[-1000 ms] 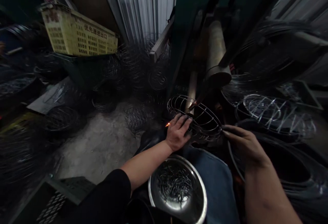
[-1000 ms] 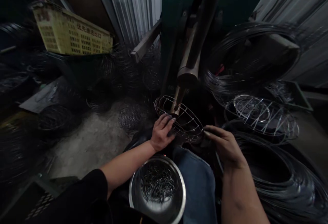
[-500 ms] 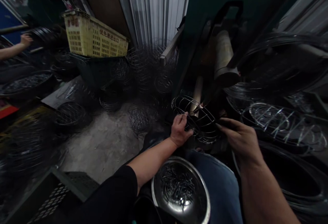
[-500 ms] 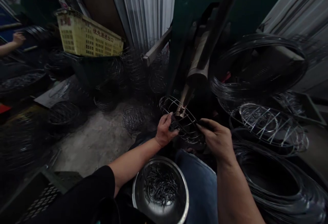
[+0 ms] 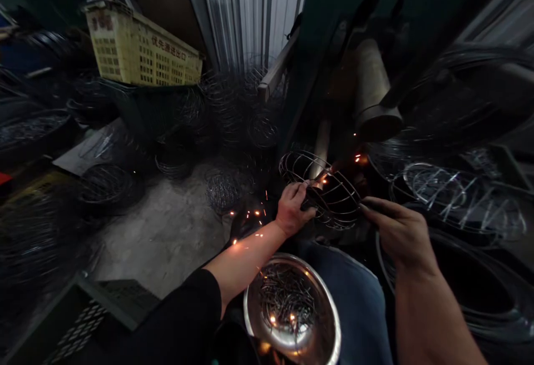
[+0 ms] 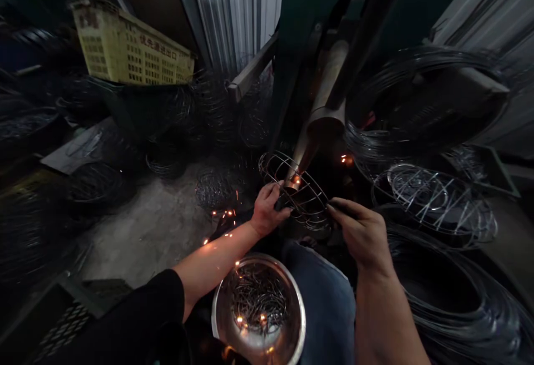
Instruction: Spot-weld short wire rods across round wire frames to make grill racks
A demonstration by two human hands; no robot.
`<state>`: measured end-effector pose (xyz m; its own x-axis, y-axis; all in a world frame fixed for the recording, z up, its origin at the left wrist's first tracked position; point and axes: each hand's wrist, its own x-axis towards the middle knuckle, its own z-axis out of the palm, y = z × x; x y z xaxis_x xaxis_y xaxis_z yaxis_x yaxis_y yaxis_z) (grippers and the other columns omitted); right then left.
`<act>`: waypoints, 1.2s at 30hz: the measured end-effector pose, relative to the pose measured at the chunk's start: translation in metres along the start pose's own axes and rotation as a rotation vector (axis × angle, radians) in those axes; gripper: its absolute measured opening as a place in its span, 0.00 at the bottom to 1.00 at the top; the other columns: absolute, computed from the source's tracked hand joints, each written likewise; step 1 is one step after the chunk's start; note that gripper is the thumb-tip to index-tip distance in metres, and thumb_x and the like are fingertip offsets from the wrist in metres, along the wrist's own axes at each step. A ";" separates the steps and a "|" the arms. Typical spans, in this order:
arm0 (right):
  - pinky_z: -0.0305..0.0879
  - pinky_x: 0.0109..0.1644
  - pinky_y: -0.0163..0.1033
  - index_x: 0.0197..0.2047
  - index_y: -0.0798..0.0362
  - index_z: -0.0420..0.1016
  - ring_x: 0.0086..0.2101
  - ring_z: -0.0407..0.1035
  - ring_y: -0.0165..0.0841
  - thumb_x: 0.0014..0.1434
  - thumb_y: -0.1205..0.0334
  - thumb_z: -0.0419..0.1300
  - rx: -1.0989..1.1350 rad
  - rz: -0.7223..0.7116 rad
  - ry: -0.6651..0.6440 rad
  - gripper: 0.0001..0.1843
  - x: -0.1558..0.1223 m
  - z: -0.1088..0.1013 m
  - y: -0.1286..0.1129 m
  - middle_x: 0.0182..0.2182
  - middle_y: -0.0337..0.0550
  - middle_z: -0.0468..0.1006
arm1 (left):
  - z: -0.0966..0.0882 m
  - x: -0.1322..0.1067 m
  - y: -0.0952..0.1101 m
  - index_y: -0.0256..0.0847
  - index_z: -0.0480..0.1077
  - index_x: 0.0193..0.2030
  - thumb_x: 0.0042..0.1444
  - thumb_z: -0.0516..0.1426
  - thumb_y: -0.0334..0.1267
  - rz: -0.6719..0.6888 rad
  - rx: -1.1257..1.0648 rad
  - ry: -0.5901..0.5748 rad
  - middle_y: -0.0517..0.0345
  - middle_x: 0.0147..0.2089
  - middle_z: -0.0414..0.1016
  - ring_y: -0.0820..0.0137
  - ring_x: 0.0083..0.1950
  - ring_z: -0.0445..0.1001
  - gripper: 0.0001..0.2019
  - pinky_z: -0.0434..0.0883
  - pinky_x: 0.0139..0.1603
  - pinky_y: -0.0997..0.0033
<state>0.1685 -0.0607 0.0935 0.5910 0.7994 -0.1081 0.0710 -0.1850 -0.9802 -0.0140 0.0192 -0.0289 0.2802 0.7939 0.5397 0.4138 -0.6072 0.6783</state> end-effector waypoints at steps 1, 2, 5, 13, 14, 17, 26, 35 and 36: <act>0.73 0.30 0.37 0.28 0.49 0.84 0.27 0.74 0.34 0.25 0.50 0.79 0.001 -0.012 0.002 0.23 0.000 0.001 -0.002 0.27 0.41 0.83 | 0.000 0.000 0.000 0.37 0.66 0.65 0.48 0.66 0.39 -0.002 -0.006 0.002 0.41 0.61 0.73 0.55 0.63 0.71 0.35 0.70 0.65 0.50; 0.74 0.31 0.38 0.28 0.49 0.85 0.28 0.75 0.34 0.26 0.50 0.79 -0.001 -0.027 -0.010 0.23 0.000 0.002 -0.004 0.28 0.41 0.83 | 0.000 0.000 0.001 0.36 0.66 0.65 0.47 0.67 0.39 -0.014 -0.010 0.005 0.41 0.61 0.73 0.55 0.63 0.71 0.36 0.70 0.65 0.50; 0.74 0.33 0.39 0.30 0.49 0.85 0.29 0.76 0.36 0.30 0.49 0.79 -0.018 -0.054 -0.053 0.22 0.006 0.009 -0.010 0.29 0.42 0.83 | -0.002 0.001 0.002 0.36 0.65 0.66 0.46 0.69 0.41 -0.066 -0.015 -0.008 0.40 0.63 0.72 0.54 0.63 0.71 0.39 0.70 0.65 0.51; 0.74 0.32 0.38 0.33 0.50 0.85 0.29 0.77 0.36 0.32 0.47 0.79 -0.023 -0.005 -0.078 0.25 0.024 0.011 -0.004 0.29 0.41 0.83 | -0.009 -0.001 0.008 0.35 0.64 0.67 0.48 0.69 0.46 -0.131 -0.007 0.000 0.41 0.62 0.73 0.53 0.63 0.71 0.41 0.69 0.67 0.50; 0.75 0.32 0.38 0.35 0.50 0.85 0.29 0.77 0.36 0.32 0.47 0.79 -0.009 0.033 -0.093 0.25 0.022 0.006 -0.001 0.30 0.41 0.84 | -0.010 -0.001 0.009 0.36 0.64 0.67 0.47 0.70 0.45 -0.141 -0.007 -0.001 0.40 0.62 0.73 0.53 0.63 0.71 0.41 0.69 0.67 0.49; 0.77 0.31 0.40 0.36 0.49 0.85 0.28 0.78 0.37 0.31 0.46 0.80 0.028 0.138 -0.153 0.27 0.012 -0.010 0.006 0.29 0.42 0.84 | -0.012 -0.001 0.012 0.36 0.65 0.67 0.45 0.70 0.42 -0.166 -0.039 -0.015 0.41 0.61 0.74 0.52 0.63 0.72 0.41 0.69 0.67 0.50; 0.74 0.29 0.37 0.32 0.50 0.85 0.26 0.75 0.35 0.30 0.46 0.80 0.008 -0.017 -0.093 0.25 0.014 0.010 -0.007 0.27 0.42 0.83 | -0.012 0.004 0.013 0.34 0.69 0.63 0.41 0.73 0.43 -0.347 -0.258 0.088 0.43 0.58 0.74 0.54 0.60 0.74 0.41 0.71 0.65 0.52; 0.70 0.24 0.35 0.32 0.52 0.85 0.23 0.73 0.33 0.26 0.47 0.81 0.001 0.079 -0.146 0.29 0.012 -0.002 -0.017 0.26 0.42 0.82 | -0.010 0.003 0.022 0.37 0.72 0.58 0.41 0.73 0.44 -0.442 -0.393 0.048 0.50 0.49 0.74 0.61 0.50 0.75 0.37 0.75 0.55 0.58; 0.71 0.25 0.36 0.32 0.51 0.85 0.23 0.73 0.33 0.26 0.46 0.81 -0.006 0.065 -0.147 0.29 0.012 -0.003 -0.017 0.26 0.42 0.82 | -0.011 0.002 0.023 0.37 0.72 0.57 0.40 0.73 0.44 -0.446 -0.405 0.051 0.51 0.48 0.74 0.61 0.49 0.75 0.35 0.75 0.54 0.59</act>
<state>0.1765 -0.0500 0.1089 0.4701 0.8608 -0.1951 0.0409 -0.2421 -0.9694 -0.0134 0.0069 -0.0067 0.1090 0.9783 0.1759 0.1162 -0.1883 0.9752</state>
